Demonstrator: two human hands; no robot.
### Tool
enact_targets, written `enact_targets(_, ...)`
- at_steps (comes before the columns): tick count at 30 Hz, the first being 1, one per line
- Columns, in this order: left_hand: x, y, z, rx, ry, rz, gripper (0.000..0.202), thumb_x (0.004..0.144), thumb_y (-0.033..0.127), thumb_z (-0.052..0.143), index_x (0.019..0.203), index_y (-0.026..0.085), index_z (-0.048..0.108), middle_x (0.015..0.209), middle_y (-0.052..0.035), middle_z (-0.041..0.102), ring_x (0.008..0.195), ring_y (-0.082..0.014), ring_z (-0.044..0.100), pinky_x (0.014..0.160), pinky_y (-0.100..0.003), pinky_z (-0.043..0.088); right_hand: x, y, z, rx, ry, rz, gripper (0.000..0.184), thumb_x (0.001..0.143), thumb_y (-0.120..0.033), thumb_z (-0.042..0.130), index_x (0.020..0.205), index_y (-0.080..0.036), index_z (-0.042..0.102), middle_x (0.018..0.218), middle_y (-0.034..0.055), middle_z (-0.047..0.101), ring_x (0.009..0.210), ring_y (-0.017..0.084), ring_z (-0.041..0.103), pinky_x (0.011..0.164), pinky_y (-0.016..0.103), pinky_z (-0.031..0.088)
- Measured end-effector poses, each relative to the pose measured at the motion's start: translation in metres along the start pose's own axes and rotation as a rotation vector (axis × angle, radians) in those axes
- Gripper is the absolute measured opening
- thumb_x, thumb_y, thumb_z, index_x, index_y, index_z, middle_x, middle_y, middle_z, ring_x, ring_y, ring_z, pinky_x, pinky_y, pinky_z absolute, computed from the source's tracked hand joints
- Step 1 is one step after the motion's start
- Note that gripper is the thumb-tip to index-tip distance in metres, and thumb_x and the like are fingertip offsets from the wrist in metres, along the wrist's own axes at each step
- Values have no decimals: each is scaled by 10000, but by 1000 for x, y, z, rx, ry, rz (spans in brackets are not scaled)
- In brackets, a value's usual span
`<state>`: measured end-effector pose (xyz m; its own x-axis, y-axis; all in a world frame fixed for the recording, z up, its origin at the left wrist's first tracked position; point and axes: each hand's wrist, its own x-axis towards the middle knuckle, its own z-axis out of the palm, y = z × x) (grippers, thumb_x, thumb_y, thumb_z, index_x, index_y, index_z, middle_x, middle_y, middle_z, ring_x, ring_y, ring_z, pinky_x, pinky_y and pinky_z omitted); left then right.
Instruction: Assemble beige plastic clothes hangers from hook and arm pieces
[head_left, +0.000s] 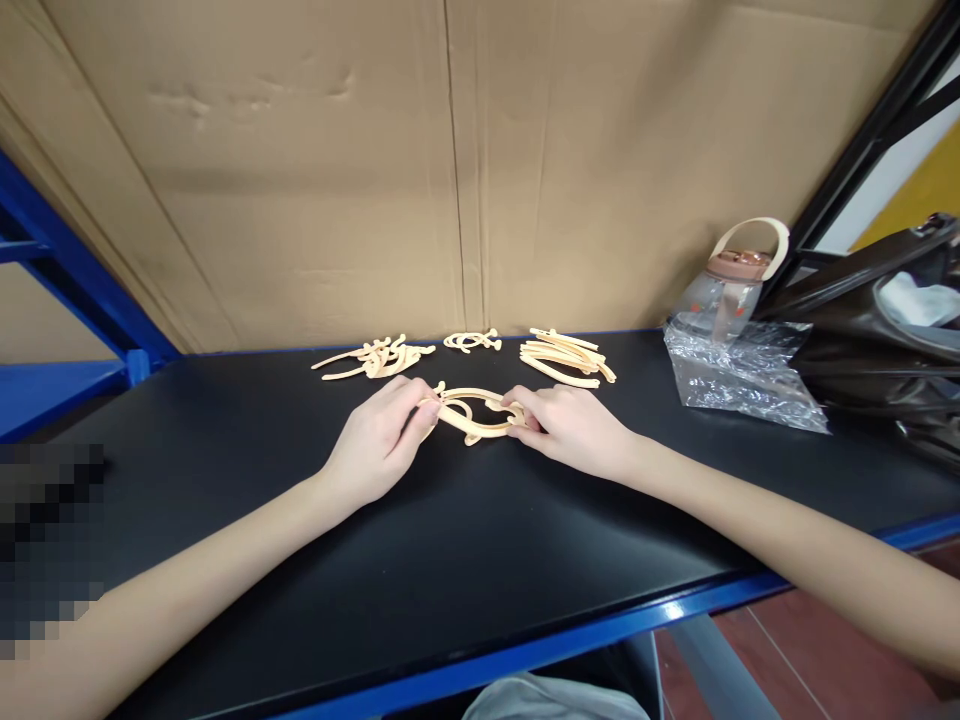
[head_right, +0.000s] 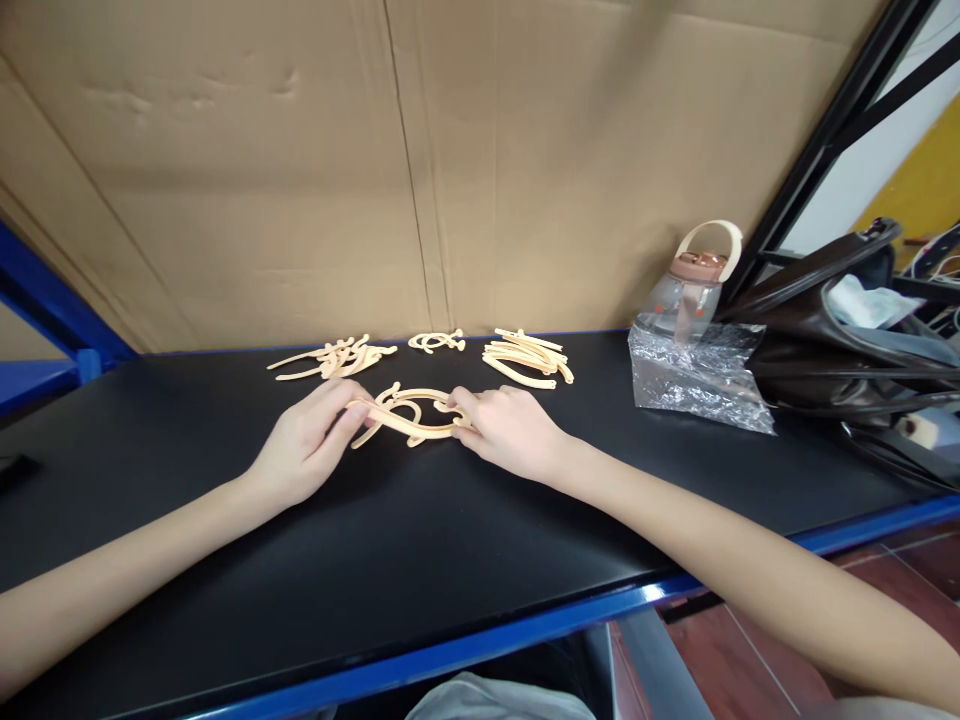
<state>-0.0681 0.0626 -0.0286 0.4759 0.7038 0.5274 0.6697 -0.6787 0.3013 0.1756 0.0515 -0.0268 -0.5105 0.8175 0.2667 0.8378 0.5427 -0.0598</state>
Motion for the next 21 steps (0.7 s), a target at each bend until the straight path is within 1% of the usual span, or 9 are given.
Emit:
enact_targets(4, 1, 1, -2, -128, 50, -132, 315, 968, 351, 297, 721, 218, 440, 710, 5, 523, 679, -151, 507, 675, -276, 418, -1, -1, -2, 101, -28, -13, 206, 922, -275, 518, 1094, -183, 583, 816, 6, 688, 746, 159, 639, 638, 247, 379)
enact_targets(7, 3, 0, -3, -204, 80, -187, 316, 959, 359, 302, 697, 225, 417, 670, 8, 495, 660, -154, 486, 668, -279, 418, -1, 0, -2, 96, -50, -37, 173, 911, -253, 533, 1047, -186, 616, 805, 8, 670, 726, 151, 620, 639, 247, 370)
enact_targets(10, 4, -3, -2, -261, 80, -220, 338, 956, 381, 307, 675, 227, 415, 661, 2, 492, 667, -160, 477, 666, -285, 420, 0, 2, -2, 94, -27, -91, 212, 892, -345, 583, 1020, -181, 624, 794, 12, 648, 732, 154, 600, 654, 253, 369)
enact_targets(13, 5, -3, -1, -303, 65, -225, 369, 957, 386, 309, 647, 222, 422, 645, 1, 489, 663, -157, 481, 658, -283, 419, 0, 2, -2, 145, 6, -193, 345, 872, -488, 582, 997, -168, 616, 763, 7, 631, 744, 153, 583, 692, 258, 380)
enact_targets(15, 4, -3, -1, -315, 43, -211, 382, 961, 385, 314, 637, 217, 429, 630, 8, 480, 643, -149, 477, 642, -278, 408, 0, 0, -2, 168, 35, -251, 316, 911, -470, 528, 959, -171, 618, 778, 9, 641, 747, 144, 576, 723, 259, 381)
enact_targets(17, 2, -3, -1, -324, -6, -176, 384, 970, 378, 313, 650, 212, 443, 625, 16, 476, 623, -140, 473, 633, -276, 394, -1, -2, -3, 160, 74, -287, 272, 968, -381, 452, 906, -180, 625, 821, 13, 657, 752, 133, 574, 742, 259, 371)
enact_targets(18, 2, -2, -1, -328, -33, -154, 383, 975, 373, 310, 658, 209, 450, 629, 19, 475, 618, -136, 473, 635, -277, 389, -1, -3, -4, 150, 91, -300, 284, 984, -348, 421, 880, -183, 627, 833, 15, 660, 752, 130, 571, 742, 259, 365)
enact_targets(19, 1, -2, 0, -333, -58, -133, 383, 980, 368, 306, 666, 206, 456, 634, 20, 475, 616, -132, 475, 638, -277, 387, -2, -4, -4, 143, 101, -314, 298, 989, -343, 408, 866, -183, 628, 836, 17, 658, 749, 128, 568, 737, 258, 361)
enact_targets(21, 0, 0, 0, -339, -82, -108, 389, 986, 357, 299, 668, 202, 461, 641, 21, 472, 611, -127, 475, 638, -276, 386, -2, -4, -4, 144, 105, -342, 315, 960, -420, 451, 865, -178, 629, 807, 13, 641, 723, 125, 553, 710, 252, 358)
